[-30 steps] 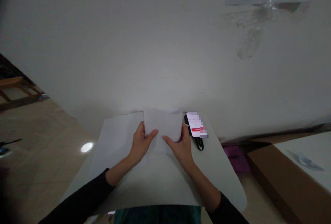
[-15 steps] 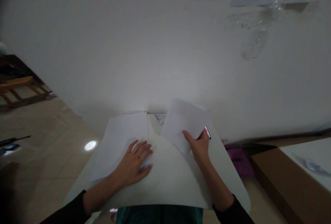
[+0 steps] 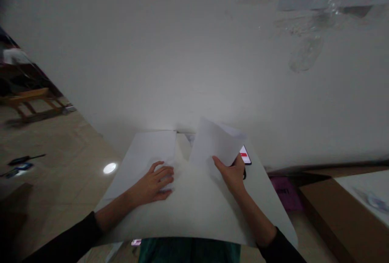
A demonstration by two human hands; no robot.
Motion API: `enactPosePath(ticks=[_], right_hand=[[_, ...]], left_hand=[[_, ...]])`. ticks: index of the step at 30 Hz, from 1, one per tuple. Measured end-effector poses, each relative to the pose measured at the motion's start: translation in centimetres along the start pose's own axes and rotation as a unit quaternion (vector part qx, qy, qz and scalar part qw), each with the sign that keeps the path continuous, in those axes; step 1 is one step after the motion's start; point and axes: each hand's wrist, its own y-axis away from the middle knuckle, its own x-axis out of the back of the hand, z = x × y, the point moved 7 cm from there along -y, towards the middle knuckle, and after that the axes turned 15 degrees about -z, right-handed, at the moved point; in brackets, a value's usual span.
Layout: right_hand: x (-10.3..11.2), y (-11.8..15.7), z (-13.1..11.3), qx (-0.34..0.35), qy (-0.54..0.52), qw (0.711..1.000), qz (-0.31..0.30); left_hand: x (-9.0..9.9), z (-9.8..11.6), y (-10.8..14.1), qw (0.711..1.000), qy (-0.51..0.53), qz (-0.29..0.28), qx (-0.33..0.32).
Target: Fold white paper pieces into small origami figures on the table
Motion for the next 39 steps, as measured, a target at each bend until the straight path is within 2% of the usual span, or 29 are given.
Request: enactPosePath(ticks=[4,7,9,11,13,16,18,19,20,23,27,29,32,39], right_hand=[[-0.7,0.0,0.3,-0.031,0.025,0.998,-0.049],[0.0,0.2,0.5,-0.042,0.007,0.998,-0.039],[0.5,0.2,0.6,-0.045,-0.010,0.999,-0.027],[0.4,0.0,0.5,-0.054,-0.024,0.997,-0.042],[-0.4,-0.4,0.3,-0.061,-0.041,0.994,-0.077],[-2.5,-1.1,-0.7,-0.045,-0.045,0.989,-0.132],[-3.8,-1.5,-1.5,-0.018,-0.031,0.987,-0.158],[-4.4,-1.6,-1.8,-0.003,-0.026,0.985,-0.169],[-4.9,-1.7,-2.0,0.011,-0.023,0.984,-0.178],[-6.2,-2.0,-1.6,0.029,-0.014,0.980,-0.198],[-7.0,-2.2,-0.1,0.014,-0.012,0.982,-0.189],[-7.2,-2.2,0.0,0.011,-0.024,0.984,-0.174],[-7.3,-2.1,-0.4,-0.002,-0.031,0.988,-0.154],[-7.8,-1.7,-0.8,0.004,-0.022,0.987,-0.161]], left_hand=[[0.5,0.2,-0.3,1.000,0.026,-0.010,-0.006],[1.0,2.6,-0.6,0.994,0.105,-0.042,0.006],[1.2,5.0,-0.9,0.983,0.174,-0.065,-0.014],[1.6,6.2,-1.3,0.965,0.255,-0.059,-0.003],[2.7,5.1,-2.1,0.938,0.344,0.016,0.043],[4.9,0.8,-3.5,0.870,0.436,0.194,0.126],[6.1,-2.1,-4.2,0.822,0.440,0.315,0.178],[6.3,-3.0,-4.8,0.807,0.447,0.338,0.187],[6.2,-3.6,-5.7,0.798,0.466,0.339,0.178],[4.7,-4.0,-7.9,0.763,0.545,0.309,0.158],[3.4,-3.3,-7.5,0.718,0.551,0.376,0.199],[3.3,-2.7,-7.3,0.718,0.541,0.388,0.204],[3.2,-2.2,-7.2,0.729,0.541,0.374,0.191],[2.6,-3.8,-6.3,0.758,0.466,0.409,0.205]])
